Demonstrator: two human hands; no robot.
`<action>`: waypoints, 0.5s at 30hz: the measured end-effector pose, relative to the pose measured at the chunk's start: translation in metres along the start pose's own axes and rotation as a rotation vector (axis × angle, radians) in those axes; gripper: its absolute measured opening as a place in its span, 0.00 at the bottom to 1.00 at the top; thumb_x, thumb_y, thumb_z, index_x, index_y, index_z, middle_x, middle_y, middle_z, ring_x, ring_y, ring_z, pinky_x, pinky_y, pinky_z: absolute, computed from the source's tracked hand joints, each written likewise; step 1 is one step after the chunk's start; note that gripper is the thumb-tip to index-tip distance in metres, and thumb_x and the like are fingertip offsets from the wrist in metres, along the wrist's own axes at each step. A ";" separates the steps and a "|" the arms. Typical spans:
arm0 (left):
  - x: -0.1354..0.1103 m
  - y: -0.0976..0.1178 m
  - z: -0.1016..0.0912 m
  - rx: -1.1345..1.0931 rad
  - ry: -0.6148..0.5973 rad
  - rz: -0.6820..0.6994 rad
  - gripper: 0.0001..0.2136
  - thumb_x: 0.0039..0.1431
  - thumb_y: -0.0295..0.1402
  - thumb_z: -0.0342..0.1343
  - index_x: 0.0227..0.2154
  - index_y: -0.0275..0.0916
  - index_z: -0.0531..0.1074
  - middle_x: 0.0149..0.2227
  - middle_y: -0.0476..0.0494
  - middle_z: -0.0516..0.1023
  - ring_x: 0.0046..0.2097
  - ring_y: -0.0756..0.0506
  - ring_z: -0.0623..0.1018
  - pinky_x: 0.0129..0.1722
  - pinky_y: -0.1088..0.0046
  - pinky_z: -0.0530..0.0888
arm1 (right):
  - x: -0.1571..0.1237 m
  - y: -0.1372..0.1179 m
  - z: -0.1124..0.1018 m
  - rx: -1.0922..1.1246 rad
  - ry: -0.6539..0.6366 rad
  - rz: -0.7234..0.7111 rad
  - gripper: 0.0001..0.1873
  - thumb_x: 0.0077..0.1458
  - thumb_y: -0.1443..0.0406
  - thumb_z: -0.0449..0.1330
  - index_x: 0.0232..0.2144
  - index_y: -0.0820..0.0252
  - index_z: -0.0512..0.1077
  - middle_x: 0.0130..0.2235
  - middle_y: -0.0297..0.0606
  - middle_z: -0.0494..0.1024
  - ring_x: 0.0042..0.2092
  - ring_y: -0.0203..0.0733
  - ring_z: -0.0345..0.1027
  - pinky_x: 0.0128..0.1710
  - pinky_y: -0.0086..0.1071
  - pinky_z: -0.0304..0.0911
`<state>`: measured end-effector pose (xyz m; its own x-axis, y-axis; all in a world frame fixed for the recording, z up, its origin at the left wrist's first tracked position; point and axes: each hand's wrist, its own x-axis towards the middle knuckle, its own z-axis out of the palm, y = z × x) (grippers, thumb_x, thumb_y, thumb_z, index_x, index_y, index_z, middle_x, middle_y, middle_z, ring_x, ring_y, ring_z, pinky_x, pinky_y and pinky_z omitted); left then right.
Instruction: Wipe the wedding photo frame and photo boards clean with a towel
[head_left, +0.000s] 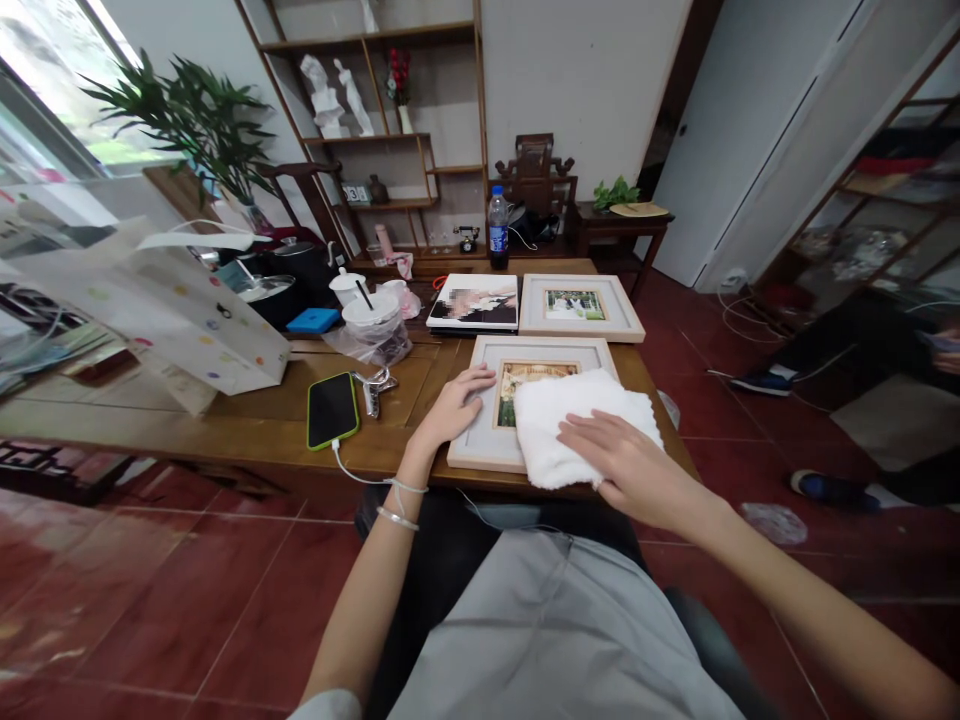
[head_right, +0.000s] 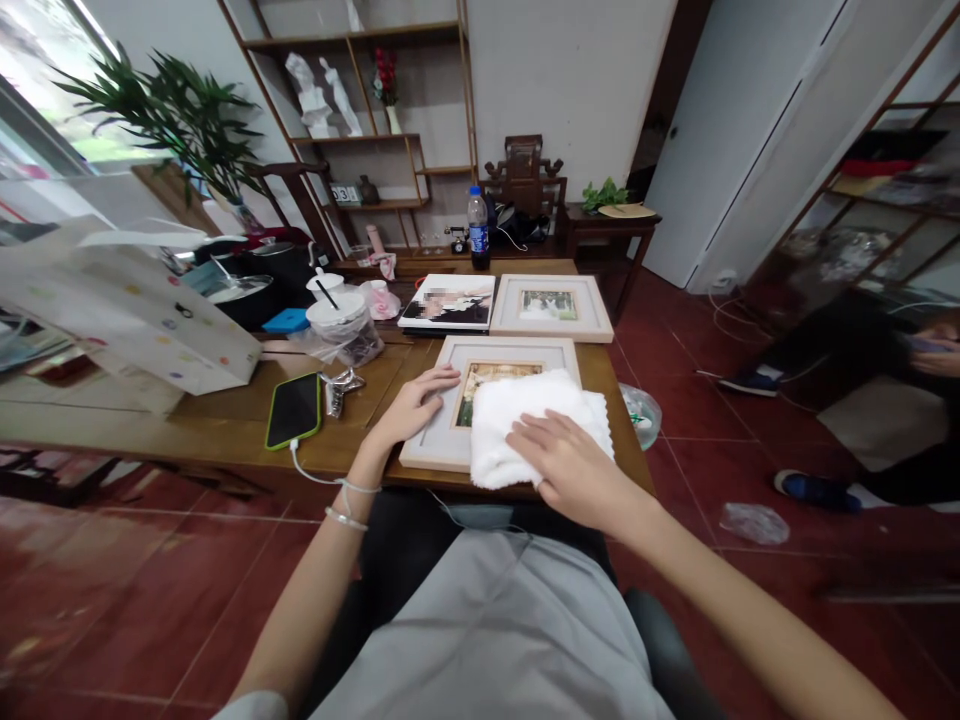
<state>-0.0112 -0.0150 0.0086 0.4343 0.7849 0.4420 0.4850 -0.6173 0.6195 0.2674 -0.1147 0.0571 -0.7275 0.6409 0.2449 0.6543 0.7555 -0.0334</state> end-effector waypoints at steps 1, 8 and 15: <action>0.000 0.000 0.000 0.004 0.000 -0.001 0.21 0.49 0.22 0.46 0.46 0.36 0.72 0.53 0.40 0.71 0.59 0.40 0.64 0.59 0.54 0.59 | -0.001 -0.001 0.000 0.010 0.010 0.003 0.34 0.40 0.77 0.49 0.53 0.63 0.63 0.55 0.45 0.67 0.58 0.47 0.55 0.58 0.46 0.49; -0.001 -0.003 0.000 0.007 0.004 0.029 0.18 0.53 0.23 0.46 0.46 0.35 0.72 0.52 0.39 0.71 0.59 0.42 0.64 0.59 0.57 0.60 | 0.012 0.039 0.011 -0.009 0.070 0.076 0.35 0.36 0.76 0.51 0.51 0.60 0.65 0.54 0.41 0.69 0.56 0.45 0.59 0.57 0.43 0.51; 0.001 0.000 0.000 0.009 -0.008 0.019 0.18 0.54 0.23 0.46 0.46 0.33 0.72 0.52 0.37 0.71 0.58 0.42 0.65 0.59 0.58 0.61 | 0.038 0.089 0.009 -0.143 0.241 0.293 0.31 0.42 0.76 0.50 0.52 0.62 0.66 0.53 0.43 0.70 0.56 0.47 0.60 0.54 0.41 0.55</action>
<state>-0.0106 -0.0143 0.0090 0.4498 0.7724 0.4485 0.4832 -0.6328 0.6051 0.2962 -0.0214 0.0547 -0.4475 0.7633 0.4660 0.8613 0.5081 -0.0051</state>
